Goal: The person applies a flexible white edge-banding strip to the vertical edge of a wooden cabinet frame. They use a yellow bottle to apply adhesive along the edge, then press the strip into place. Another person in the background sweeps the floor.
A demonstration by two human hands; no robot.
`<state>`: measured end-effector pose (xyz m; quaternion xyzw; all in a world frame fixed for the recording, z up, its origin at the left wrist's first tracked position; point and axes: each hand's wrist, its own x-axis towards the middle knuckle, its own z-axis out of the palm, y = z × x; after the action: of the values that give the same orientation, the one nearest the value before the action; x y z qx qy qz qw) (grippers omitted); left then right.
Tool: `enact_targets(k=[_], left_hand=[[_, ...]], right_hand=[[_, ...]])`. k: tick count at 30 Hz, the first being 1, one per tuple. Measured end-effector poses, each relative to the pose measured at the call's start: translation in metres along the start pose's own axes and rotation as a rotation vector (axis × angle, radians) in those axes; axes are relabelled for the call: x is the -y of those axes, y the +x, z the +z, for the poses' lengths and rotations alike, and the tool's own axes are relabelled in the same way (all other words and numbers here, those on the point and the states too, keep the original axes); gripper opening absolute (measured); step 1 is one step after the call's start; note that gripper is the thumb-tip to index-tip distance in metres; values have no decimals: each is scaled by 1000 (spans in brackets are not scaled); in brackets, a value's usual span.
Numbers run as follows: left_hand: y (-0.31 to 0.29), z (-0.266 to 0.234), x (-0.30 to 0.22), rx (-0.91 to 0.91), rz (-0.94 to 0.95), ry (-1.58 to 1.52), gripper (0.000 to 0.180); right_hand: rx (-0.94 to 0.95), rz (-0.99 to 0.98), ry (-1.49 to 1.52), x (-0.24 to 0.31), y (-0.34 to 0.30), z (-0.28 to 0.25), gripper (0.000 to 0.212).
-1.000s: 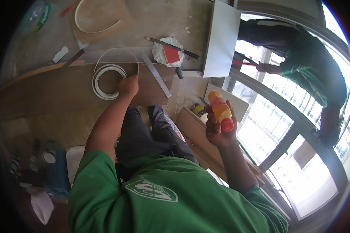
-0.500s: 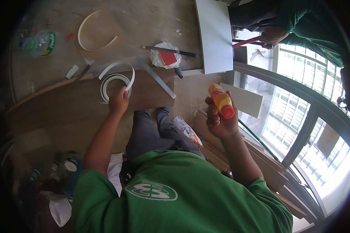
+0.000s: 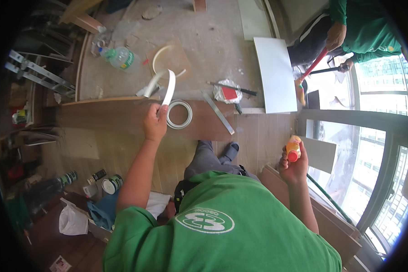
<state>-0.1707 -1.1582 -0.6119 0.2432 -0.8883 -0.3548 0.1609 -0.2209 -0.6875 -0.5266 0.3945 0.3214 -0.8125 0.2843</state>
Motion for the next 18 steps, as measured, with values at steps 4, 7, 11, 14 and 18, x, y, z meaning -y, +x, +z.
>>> enact_targets(k=[4,7,11,14,18], left_hand=[[-15,-16,-59,-54,-55,-231,34],[-31,-30,-113,-3,-126,-596,27],[-47,-33,-146,65,-94,-845,12],[-60,-38,-178,147,-49,-888,19],[-74,-39,-205,143,77,-921,22]], right_hand=[[54,-77,27,18,-29,-24,50],[115,-98,87,28,-40,-38,44],[159,-129,117,33,-56,-51,41],[180,-166,145,34,-68,-59,41],[167,-187,177,33,-87,-68,41]])
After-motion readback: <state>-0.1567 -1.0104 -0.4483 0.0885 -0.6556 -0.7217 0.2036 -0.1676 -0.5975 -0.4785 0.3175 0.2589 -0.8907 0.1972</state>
